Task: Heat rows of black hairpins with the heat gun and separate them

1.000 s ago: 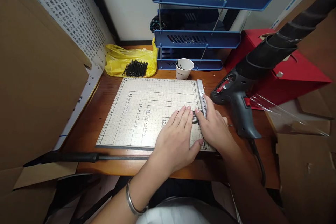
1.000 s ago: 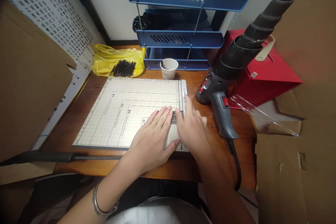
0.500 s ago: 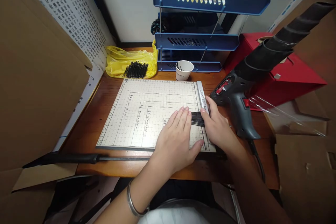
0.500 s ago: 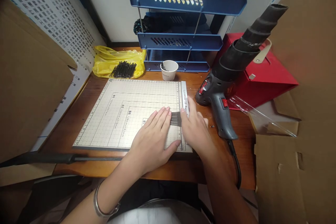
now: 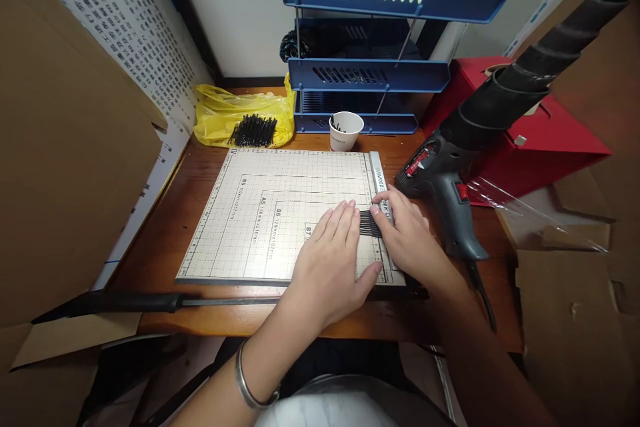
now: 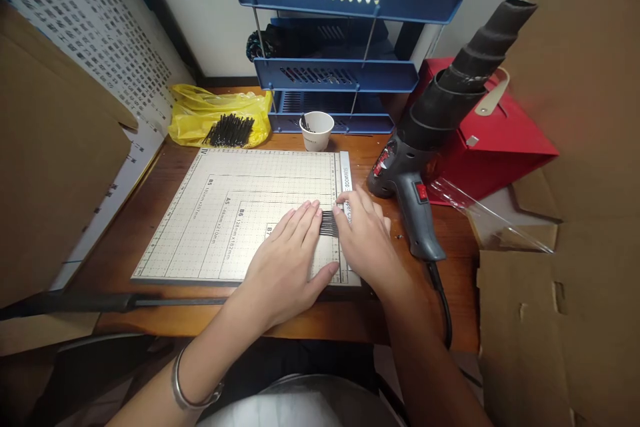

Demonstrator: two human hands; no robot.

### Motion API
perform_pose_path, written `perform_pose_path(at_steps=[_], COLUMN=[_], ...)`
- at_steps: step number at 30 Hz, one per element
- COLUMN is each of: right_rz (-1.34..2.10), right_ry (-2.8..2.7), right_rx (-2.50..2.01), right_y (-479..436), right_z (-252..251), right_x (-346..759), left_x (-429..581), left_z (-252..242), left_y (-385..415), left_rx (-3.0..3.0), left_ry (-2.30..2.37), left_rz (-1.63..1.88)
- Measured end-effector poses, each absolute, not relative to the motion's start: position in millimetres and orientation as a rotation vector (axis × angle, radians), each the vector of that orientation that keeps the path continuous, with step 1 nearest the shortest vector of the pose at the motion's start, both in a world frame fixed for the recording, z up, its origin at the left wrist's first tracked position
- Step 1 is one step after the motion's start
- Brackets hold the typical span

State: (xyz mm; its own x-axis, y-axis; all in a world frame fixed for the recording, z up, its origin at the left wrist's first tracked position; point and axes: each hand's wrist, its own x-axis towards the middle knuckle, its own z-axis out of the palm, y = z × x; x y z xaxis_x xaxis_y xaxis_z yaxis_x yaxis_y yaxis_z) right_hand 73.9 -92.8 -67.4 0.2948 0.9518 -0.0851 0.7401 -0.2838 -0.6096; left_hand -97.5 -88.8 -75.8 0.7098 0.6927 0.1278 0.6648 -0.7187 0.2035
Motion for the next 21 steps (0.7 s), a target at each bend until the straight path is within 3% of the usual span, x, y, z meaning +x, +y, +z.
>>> perform_pose_path(at_steps=[8, 14, 21], right_rz=[0.530, 0.705, 0.527], right_ry=[-1.516, -1.693, -1.713], right_rx=[-2.113, -2.034, -2.045], right_y=[-92.1, -108.1, -109.6], right_z=[-69.9, -61.0, -64.4], right_x=[70.0, 79.2, 78.8], left_x=[-97.0, -97.0, -95.7], left_z=[-75.3, -75.7, -73.9], left_y=[-89.2, -89.8, -89.8], left_rx=[2.769, 2.762, 2.758], left_ry=[1.116, 1.121, 1.123], left_rz=[0.284, 0.298, 0.269])
